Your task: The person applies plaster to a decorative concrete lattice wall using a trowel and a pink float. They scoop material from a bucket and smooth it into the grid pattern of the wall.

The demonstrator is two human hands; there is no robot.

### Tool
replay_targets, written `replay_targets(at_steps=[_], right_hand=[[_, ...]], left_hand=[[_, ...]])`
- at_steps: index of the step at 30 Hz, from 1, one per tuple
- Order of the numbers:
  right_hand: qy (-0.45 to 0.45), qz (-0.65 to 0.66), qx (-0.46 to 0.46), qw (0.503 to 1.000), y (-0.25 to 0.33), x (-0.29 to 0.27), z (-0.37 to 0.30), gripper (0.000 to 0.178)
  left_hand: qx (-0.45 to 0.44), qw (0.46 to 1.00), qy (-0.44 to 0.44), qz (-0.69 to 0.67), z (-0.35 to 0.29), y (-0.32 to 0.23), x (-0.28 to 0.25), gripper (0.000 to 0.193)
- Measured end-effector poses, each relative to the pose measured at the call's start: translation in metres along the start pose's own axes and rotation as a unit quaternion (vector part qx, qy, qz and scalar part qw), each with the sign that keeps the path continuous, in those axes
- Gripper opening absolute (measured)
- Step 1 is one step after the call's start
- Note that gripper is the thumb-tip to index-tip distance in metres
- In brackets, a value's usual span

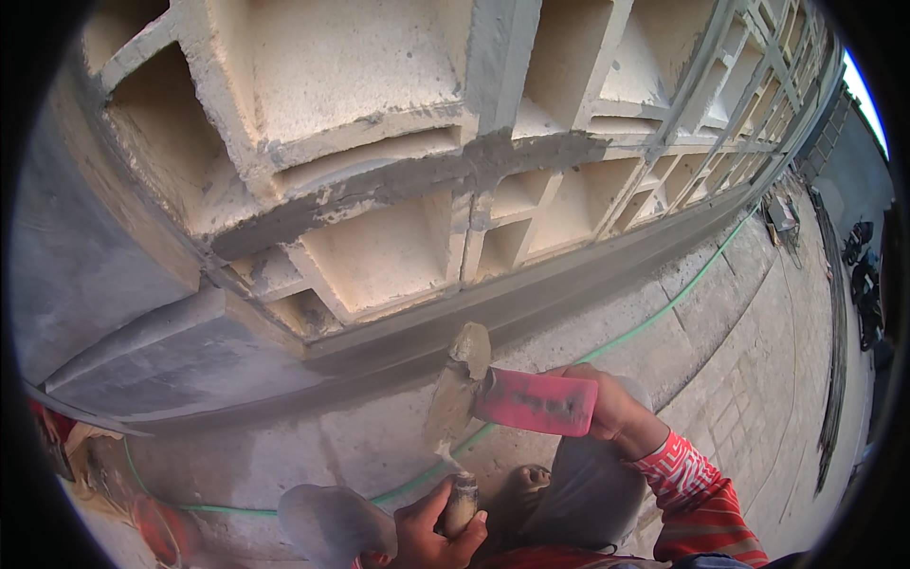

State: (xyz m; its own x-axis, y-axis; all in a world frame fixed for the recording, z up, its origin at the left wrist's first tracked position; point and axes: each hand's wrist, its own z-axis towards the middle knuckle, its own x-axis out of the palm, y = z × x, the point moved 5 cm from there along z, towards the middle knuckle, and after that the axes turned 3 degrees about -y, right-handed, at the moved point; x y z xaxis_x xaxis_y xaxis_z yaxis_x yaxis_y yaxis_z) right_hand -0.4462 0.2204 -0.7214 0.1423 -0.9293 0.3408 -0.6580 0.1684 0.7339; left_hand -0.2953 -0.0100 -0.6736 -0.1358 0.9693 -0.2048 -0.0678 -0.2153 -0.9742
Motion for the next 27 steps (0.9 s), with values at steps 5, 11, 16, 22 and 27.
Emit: replay_targets(at_steps=[5, 11, 16, 22, 27], right_hand=[[0.016, 0.007, 0.003, 1.000, 0.001, 0.004, -0.001, 0.037], [0.104, 0.041, 0.034, 0.993, -0.016, 0.006, 0.012, 0.039], [0.244, 0.074, -0.110, 0.961, 0.001, 0.019, -0.004, 0.044], [0.040, -0.106, -0.343, 0.933, 0.049, 0.042, -0.046, 0.045], [-0.194, -0.362, -0.702, 0.582, 0.077, 0.102, -0.080, 0.037]], left_hand=[[-0.004, 1.000, -0.001, 0.001, -0.002, 0.004, 0.001, 0.051], [0.034, 0.998, -0.011, 0.045, -0.004, 0.011, 0.001, 0.049], [-0.100, 0.994, 0.014, -0.037, -0.004, 0.021, 0.000, 0.044], [-0.122, 0.990, -0.016, -0.072, -0.023, 0.052, 0.005, 0.036], [-0.146, 0.984, -0.003, -0.100, -0.021, 0.045, 0.000, 0.039]])
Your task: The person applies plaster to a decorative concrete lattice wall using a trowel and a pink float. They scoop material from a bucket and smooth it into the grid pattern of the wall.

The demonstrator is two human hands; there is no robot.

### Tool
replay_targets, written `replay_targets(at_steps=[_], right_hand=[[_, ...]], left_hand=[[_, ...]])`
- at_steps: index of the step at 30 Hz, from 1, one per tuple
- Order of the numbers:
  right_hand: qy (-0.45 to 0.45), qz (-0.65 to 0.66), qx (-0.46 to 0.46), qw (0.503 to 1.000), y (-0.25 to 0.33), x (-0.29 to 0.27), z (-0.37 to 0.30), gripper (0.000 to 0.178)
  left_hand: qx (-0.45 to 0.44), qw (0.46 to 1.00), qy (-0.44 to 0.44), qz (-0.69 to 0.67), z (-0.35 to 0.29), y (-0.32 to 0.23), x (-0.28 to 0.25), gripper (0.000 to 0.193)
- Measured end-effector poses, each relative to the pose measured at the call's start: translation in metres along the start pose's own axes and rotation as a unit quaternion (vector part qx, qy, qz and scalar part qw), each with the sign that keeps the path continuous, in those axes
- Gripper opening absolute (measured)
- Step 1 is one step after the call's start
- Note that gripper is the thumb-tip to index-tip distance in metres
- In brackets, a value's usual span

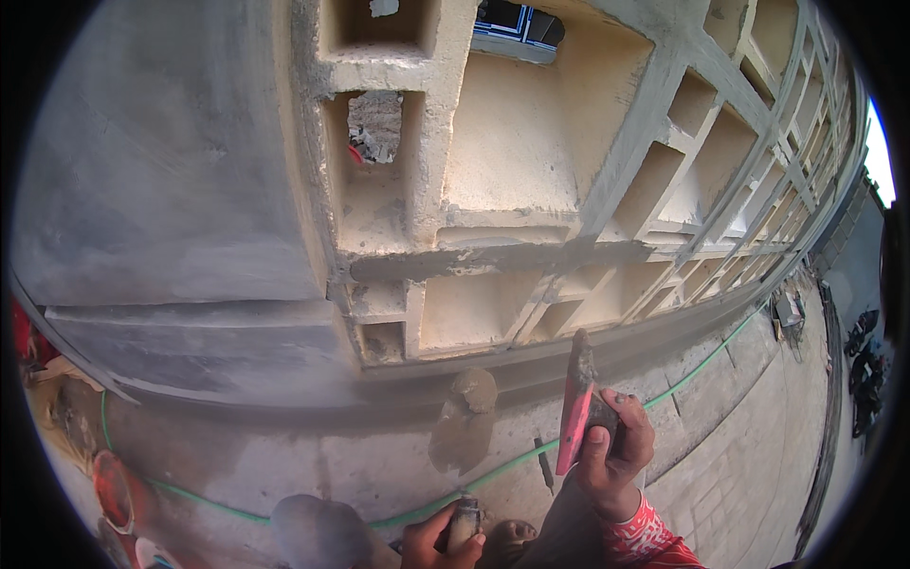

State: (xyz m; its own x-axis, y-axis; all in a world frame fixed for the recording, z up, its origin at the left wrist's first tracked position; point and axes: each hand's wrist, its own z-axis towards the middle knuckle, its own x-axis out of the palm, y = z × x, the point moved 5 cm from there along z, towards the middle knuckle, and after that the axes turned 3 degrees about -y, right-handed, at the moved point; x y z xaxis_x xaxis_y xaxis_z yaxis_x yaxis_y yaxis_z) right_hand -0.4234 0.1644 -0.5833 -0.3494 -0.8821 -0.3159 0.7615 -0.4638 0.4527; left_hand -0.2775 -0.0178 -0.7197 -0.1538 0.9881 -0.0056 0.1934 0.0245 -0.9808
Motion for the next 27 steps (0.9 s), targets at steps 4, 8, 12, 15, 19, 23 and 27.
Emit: replay_targets(at_steps=[4, 8, 12, 15, 19, 23, 27], right_hand=[[-0.057, -0.121, -0.140, 0.981, 0.036, 0.051, 0.011, 0.041], [-0.105, -0.174, -0.149, 0.968, 0.034, 0.090, 0.019, 0.041], [-0.132, -0.178, -0.158, 0.962, 0.038, 0.106, 0.024, 0.039], [-0.138, -0.178, -0.149, 0.963, 0.040, 0.117, 0.029, 0.038], [-0.148, -0.195, -0.141, 0.959, 0.036, 0.127, 0.032, 0.038], [-0.088, -0.245, -0.107, 0.959, 0.044, 0.125, 0.021, 0.038], [-0.108, -0.265, -0.116, 0.951, 0.059, 0.103, 0.023, 0.037]], left_hand=[[-0.013, 1.000, -0.024, 0.001, -0.007, 0.011, -0.009, 0.042], [0.045, 0.996, -0.071, -0.002, -0.010, 0.020, -0.020, 0.041], [0.013, 0.994, -0.099, 0.045, -0.019, 0.019, -0.033, 0.034], [0.002, 0.996, -0.087, 0.002, -0.021, 0.017, -0.038, 0.031], [0.032, 0.997, -0.073, -0.022, -0.021, 0.008, -0.042, 0.029], [0.000, 0.997, -0.079, 0.000, -0.025, 0.026, -0.043, 0.029], [0.030, 0.996, -0.078, -0.036, -0.025, 0.022, -0.041, 0.031]])
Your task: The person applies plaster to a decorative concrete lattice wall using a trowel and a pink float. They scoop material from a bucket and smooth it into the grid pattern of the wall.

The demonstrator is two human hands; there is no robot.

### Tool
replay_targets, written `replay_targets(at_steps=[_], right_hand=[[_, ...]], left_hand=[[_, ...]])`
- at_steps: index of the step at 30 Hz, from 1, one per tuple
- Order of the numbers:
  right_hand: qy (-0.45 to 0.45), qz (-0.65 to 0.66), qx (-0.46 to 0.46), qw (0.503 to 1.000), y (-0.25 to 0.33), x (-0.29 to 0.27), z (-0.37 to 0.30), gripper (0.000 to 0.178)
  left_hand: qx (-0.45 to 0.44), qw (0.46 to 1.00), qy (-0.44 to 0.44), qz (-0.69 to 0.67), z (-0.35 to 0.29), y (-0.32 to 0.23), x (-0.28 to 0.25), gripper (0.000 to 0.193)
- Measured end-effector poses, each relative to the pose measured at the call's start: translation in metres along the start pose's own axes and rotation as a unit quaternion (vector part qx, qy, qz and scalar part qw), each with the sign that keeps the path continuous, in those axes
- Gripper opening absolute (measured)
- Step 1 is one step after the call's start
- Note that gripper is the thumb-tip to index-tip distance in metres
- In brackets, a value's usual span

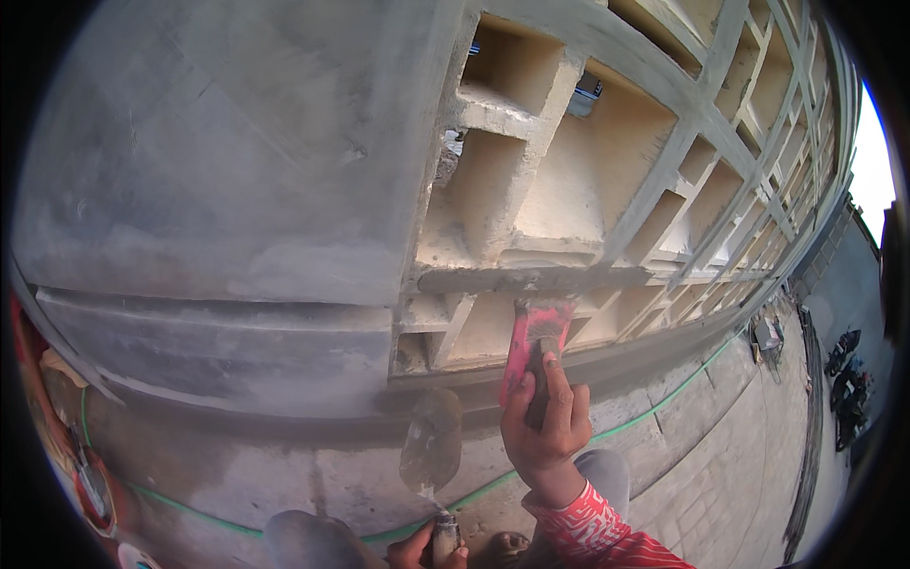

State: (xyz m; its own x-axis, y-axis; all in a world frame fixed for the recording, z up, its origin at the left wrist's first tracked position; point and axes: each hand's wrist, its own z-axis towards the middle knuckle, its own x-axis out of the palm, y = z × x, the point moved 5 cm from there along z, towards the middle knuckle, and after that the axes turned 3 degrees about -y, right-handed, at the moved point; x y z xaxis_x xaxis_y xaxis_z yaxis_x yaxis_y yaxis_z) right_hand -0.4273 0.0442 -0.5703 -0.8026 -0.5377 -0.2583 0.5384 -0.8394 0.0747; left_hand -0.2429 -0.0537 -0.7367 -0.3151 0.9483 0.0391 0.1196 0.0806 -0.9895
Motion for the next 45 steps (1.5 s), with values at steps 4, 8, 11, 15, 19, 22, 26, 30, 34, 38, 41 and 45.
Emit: replay_targets(at_steps=[4, 8, 11, 15, 19, 22, 26, 30, 34, 38, 41, 45], right_hand=[[-0.029, 0.013, -0.023, 0.999, 0.004, -0.008, 0.018, 0.037], [0.040, 0.018, 0.011, 0.999, 0.004, -0.001, 0.026, 0.038], [0.047, 0.026, 0.022, 0.998, -0.003, 0.000, 0.013, 0.038], [-0.029, 0.026, -0.007, 0.999, -0.010, -0.004, 0.014, 0.037], [-0.014, 0.027, -0.001, 1.000, -0.015, 0.006, 0.018, 0.037], [-0.014, -0.003, 0.001, 1.000, -0.024, 0.012, 0.003, 0.039], [-0.031, -0.022, -0.005, 0.999, -0.026, 0.002, 0.006, 0.038], [-0.015, -0.012, -0.078, 0.997, -0.017, -0.012, 0.023, 0.036], [0.027, -0.023, -0.209, 0.977, -0.012, -0.021, 0.029, 0.038], [0.060, -0.092, -0.378, 0.919, -0.014, -0.024, 0.043, 0.043], [0.012, -0.084, -0.482, 0.872, -0.015, -0.023, 0.054, 0.049], [0.046, -0.081, -0.509, 0.856, -0.011, -0.023, 0.073, 0.049]], left_hand=[[-0.005, 1.000, -0.008, 0.014, -0.007, 0.015, 0.000, 0.034], [-0.004, 0.999, 0.006, 0.038, -0.005, 0.006, 0.001, 0.038], [0.014, 1.000, 0.014, 0.025, -0.003, 0.001, 0.003, 0.040], [0.016, 1.000, 0.008, 0.000, -0.004, -0.005, 0.004, 0.041], [0.020, 0.999, 0.006, 0.030, -0.005, 0.000, 0.007, 0.041], [0.016, 0.999, -0.005, 0.028, -0.006, 0.008, 0.008, 0.040], [0.028, 0.999, 0.011, -0.011, -0.002, -0.011, 0.011, 0.038], [0.015, 1.000, 0.007, -0.020, -0.004, -0.008, 0.011, 0.036], [0.004, 1.000, 0.019, -0.017, 0.000, -0.030, 0.012, 0.035], [0.027, 1.000, 0.016, -0.003, -0.001, -0.034, 0.011, 0.036], [0.049, 0.999, 0.002, -0.011, -0.001, -0.024, 0.015, 0.039], [0.030, 0.999, 0.012, 0.003, -0.002, -0.005, 0.017, 0.041]])
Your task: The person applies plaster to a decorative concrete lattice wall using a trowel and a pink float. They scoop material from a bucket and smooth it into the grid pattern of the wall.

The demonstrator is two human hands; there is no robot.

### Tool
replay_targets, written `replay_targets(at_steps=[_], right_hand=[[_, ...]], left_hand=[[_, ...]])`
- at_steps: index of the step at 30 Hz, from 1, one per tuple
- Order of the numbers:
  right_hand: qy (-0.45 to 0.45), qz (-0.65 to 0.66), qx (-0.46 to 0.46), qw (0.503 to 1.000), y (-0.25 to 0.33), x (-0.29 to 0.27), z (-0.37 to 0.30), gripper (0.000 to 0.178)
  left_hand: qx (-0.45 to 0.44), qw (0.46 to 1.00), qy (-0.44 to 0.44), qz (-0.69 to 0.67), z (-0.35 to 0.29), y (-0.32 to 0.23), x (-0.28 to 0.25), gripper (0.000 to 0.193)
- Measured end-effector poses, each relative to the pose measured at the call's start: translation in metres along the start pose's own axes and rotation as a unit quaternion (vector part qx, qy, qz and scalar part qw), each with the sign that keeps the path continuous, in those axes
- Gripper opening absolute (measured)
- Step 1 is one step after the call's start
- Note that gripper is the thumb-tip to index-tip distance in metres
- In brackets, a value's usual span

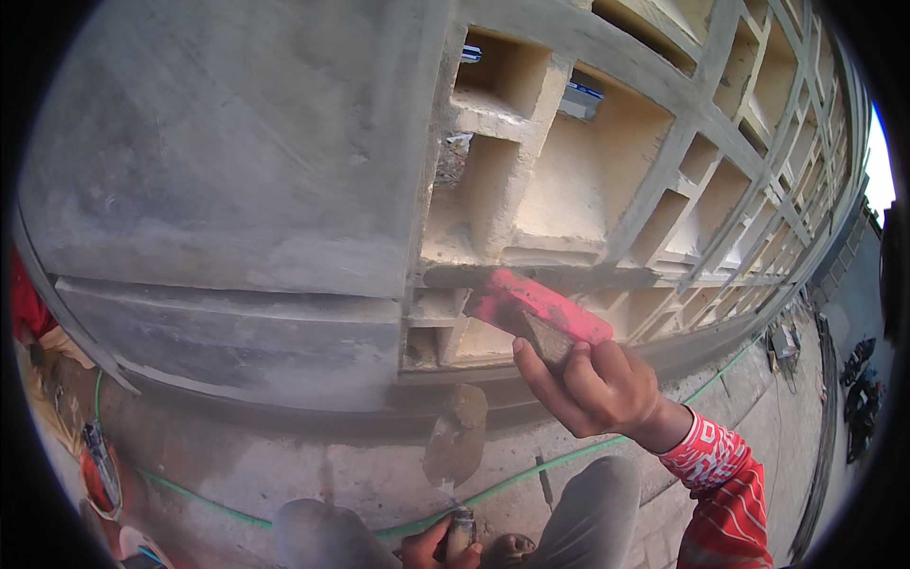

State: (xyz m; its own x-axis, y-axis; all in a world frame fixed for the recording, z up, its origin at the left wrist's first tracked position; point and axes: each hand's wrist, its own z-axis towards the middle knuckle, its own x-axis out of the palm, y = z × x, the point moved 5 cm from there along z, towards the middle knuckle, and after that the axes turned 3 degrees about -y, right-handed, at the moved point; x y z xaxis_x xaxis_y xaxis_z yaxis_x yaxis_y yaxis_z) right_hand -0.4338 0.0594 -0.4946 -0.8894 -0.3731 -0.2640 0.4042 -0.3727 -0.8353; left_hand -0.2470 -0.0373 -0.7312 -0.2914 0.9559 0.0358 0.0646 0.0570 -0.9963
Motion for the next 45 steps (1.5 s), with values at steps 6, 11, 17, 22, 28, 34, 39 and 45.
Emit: replay_targets(at_steps=[6, 11, 17, 22, 28, 34, 39, 45], right_hand=[[0.056, -0.007, -0.043, 0.997, -0.007, 0.013, -0.002, 0.047], [0.117, -0.022, -0.042, 0.992, -0.017, 0.004, -0.019, 0.052], [0.157, 0.005, 0.053, 0.986, -0.030, -0.031, -0.035, 0.050], [0.012, 0.035, 0.133, 0.990, -0.004, -0.026, -0.035, 0.049], [-0.038, 0.048, 0.113, 0.992, 0.015, 0.020, -0.007, 0.049], [0.047, 0.016, 0.095, 0.994, 0.016, 0.025, -0.038, 0.047], [0.048, 0.018, 0.097, 0.994, 0.010, -0.004, -0.043, 0.046], [-0.029, 0.024, 0.038, 0.999, 0.013, 0.008, 0.008, 0.054]], left_hand=[[0.036, 0.999, -0.004, 0.017, 0.006, -0.015, 0.001, 0.040], [0.013, 1.000, 0.005, 0.000, 0.007, -0.007, 0.003, 0.038], [-0.020, 1.000, 0.001, 0.004, 0.008, -0.003, 0.003, 0.037], [-0.033, 0.999, 0.022, -0.022, 0.011, -0.008, 0.010, 0.041], [0.025, 1.000, -0.004, 0.015, 0.005, 0.001, 0.008, 0.043], [0.011, 0.999, -0.019, 0.023, 0.002, -0.002, 0.004, 0.040], [0.001, 1.000, -0.014, 0.018, 0.002, 0.009, 0.006, 0.038], [-0.018, 1.000, -0.005, 0.024, 0.007, -0.005, 0.010, 0.042]])
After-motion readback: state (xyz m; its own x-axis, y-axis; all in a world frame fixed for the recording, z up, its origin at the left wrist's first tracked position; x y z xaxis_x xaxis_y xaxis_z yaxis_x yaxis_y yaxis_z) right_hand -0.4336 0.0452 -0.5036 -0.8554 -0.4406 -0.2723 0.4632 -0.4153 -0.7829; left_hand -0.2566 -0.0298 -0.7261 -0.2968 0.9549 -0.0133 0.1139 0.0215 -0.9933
